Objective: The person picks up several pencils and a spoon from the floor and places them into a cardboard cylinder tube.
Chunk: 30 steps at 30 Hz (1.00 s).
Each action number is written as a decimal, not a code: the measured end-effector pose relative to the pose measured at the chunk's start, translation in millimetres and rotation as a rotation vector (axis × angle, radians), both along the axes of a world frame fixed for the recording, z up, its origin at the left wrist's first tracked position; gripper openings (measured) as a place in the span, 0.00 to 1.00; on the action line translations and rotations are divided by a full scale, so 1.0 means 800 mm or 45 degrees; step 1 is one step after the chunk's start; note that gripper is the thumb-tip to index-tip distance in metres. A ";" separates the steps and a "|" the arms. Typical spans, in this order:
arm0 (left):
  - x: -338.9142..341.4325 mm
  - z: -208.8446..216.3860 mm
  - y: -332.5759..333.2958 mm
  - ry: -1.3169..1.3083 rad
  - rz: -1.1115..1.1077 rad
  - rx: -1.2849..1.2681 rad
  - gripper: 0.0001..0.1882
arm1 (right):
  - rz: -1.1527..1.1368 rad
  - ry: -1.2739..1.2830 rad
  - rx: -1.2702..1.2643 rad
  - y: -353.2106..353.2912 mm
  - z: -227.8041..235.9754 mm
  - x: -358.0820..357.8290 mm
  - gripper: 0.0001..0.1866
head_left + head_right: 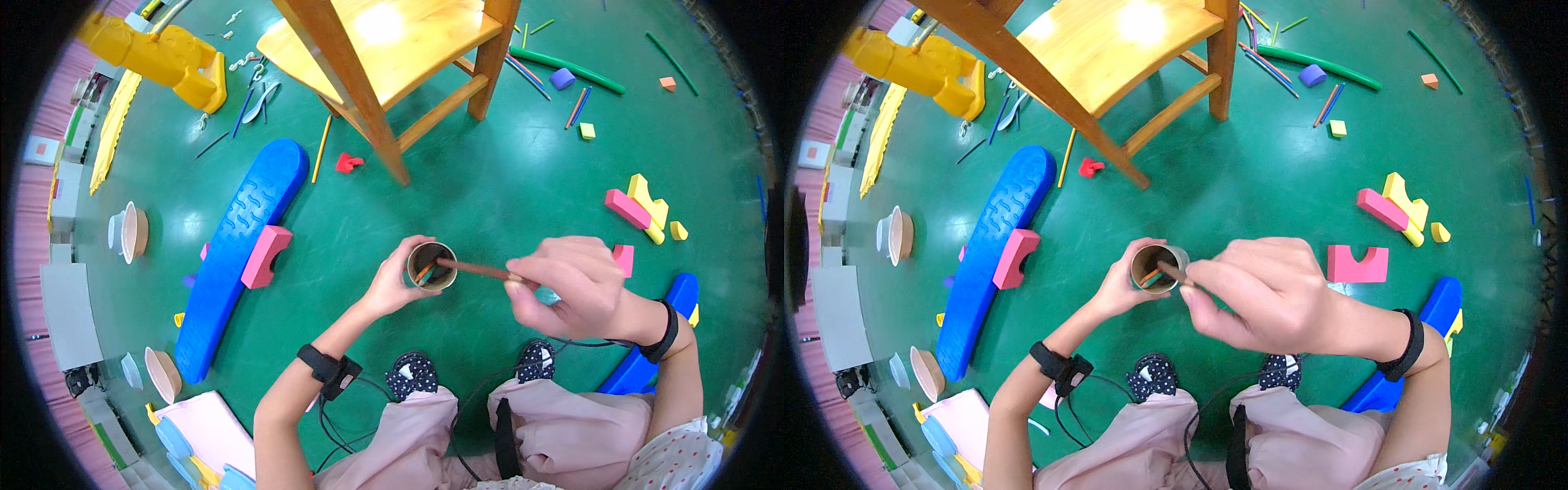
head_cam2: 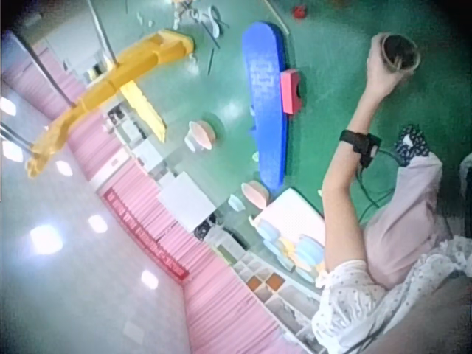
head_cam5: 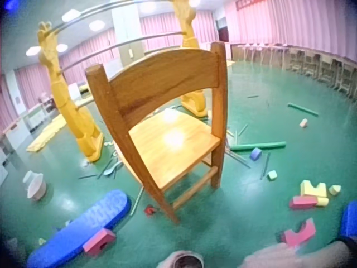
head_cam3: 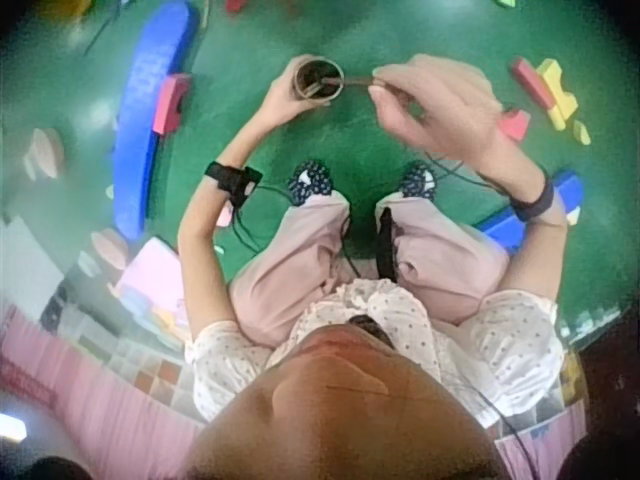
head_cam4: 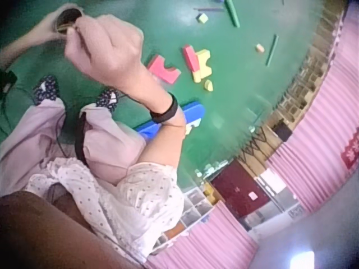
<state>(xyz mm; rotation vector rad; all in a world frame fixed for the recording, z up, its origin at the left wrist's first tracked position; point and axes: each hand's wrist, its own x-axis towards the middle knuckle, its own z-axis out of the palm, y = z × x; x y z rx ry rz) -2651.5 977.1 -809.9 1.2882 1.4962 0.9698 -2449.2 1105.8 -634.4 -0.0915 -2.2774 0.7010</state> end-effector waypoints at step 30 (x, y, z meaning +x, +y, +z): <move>-0.225 -0.092 0.066 1.666 0.210 -0.590 0.35 | 0.105 -1.535 0.307 -0.031 -0.051 0.061 0.36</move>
